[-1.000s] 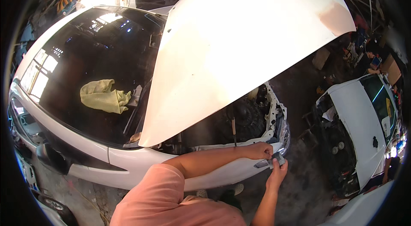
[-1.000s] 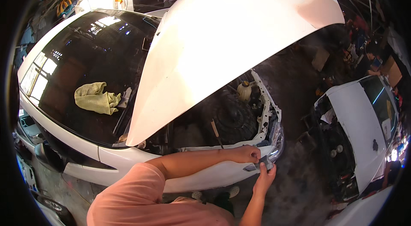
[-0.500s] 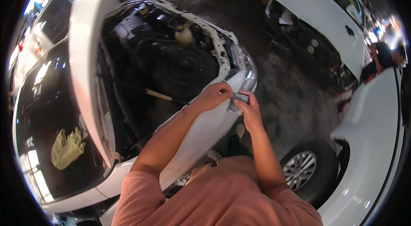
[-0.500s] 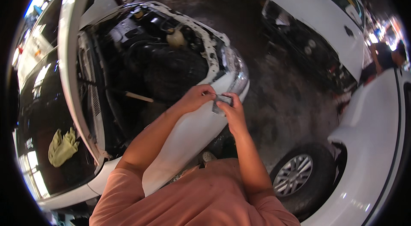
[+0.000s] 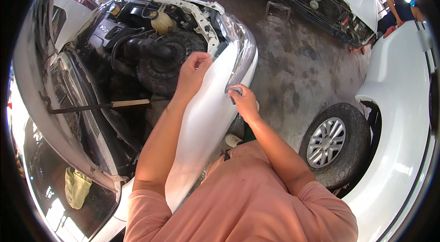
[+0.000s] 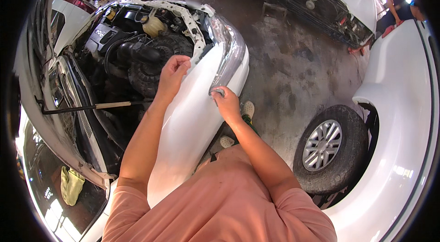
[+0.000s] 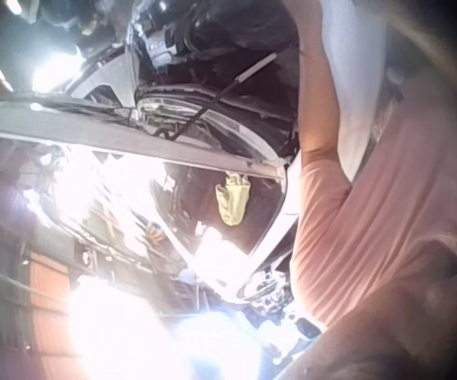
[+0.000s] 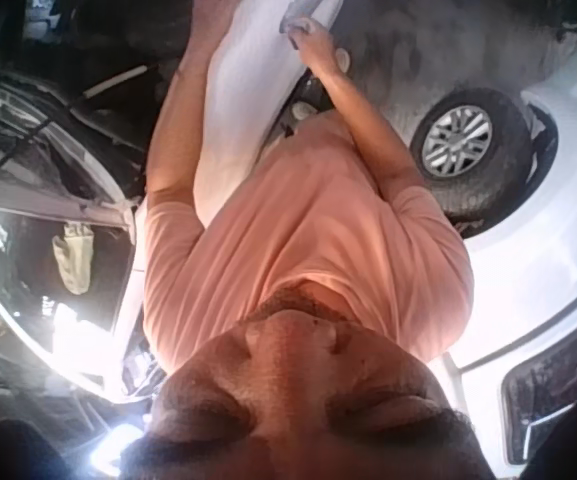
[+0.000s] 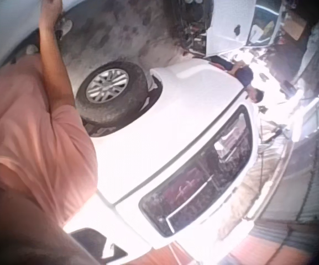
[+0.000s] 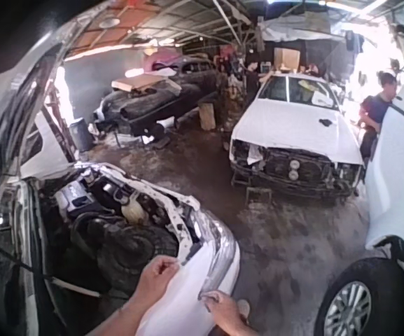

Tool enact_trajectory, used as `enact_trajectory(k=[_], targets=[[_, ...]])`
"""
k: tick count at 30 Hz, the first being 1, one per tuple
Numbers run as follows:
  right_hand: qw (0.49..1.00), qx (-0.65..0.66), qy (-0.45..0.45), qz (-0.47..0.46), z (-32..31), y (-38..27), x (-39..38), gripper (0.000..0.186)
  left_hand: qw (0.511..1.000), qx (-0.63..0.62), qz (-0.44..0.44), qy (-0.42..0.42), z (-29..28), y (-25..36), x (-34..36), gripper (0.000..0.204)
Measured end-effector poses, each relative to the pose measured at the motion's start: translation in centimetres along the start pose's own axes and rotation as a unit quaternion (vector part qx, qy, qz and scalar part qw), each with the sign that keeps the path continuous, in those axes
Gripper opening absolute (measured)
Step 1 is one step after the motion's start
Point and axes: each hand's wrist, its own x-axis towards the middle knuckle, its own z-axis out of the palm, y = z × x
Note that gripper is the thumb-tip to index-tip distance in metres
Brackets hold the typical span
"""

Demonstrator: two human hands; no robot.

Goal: The person is sanding a white car part with a sanding block and wiping the surface by hand.

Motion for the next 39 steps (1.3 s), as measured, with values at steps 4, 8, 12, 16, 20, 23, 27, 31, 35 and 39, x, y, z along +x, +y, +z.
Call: enact_trajectory(k=[4, 8, 12, 16, 20, 23, 27, 31, 35, 39], targets=[[0.997, -0.077, 0.021, -0.003, 0.6, 0.0, -0.5, 0.028, 1.000, 0.001, -0.011, 0.003, 0.0, 0.1, 0.0, 0.022], [0.991, -0.124, 0.032, -0.026, 0.8, -0.4, -0.4, 0.029, 1.000, 0.008, -0.024, -0.011, 0.0, 0.3, -0.1, 0.023], [0.990, -0.131, 0.042, -0.021, 1.0, -1.3, -0.3, 0.028, 1.000, 0.006, -0.018, -0.008, 0.2, 0.1, -0.3, 0.023], [0.994, -0.101, 0.026, 0.018, 1.1, -1.4, -0.5, 0.028, 0.999, 0.039, -0.013, -0.019, 0.1, 0.1, -0.3, 0.023], [0.992, -0.115, 0.051, -0.012, 1.2, -0.5, -0.1, 0.028, 0.999, 0.032, -0.018, -0.022, 0.4, 0.3, -0.4, 0.023], [0.991, -0.122, 0.046, -0.016, 1.3, -0.7, -0.2, 0.028, 0.998, 0.050, -0.016, -0.021, 0.3, 0.3, -0.4, 0.024], [0.993, -0.117, 0.030, 0.014, 1.0, -1.4, 0.1, 0.029, 0.999, 0.043, -0.012, -0.019, 0.5, 0.3, -0.3, 0.024], [0.989, -0.141, 0.034, 0.026, 1.4, -2.0, 0.6, 0.027, 0.999, 0.050, -0.014, -0.005, 0.3, 0.0, -0.2, 0.024], [0.963, -0.200, 0.068, -0.167, 1.2, 0.7, 0.4, 0.018, 0.996, 0.076, -0.051, -0.005, 0.4, 0.4, -0.1, 0.023], [0.970, -0.174, 0.050, -0.163, 0.3, -0.5, 0.5, 0.010, 0.995, 0.076, -0.060, -0.013, 0.8, 0.8, -0.5, 0.025]])
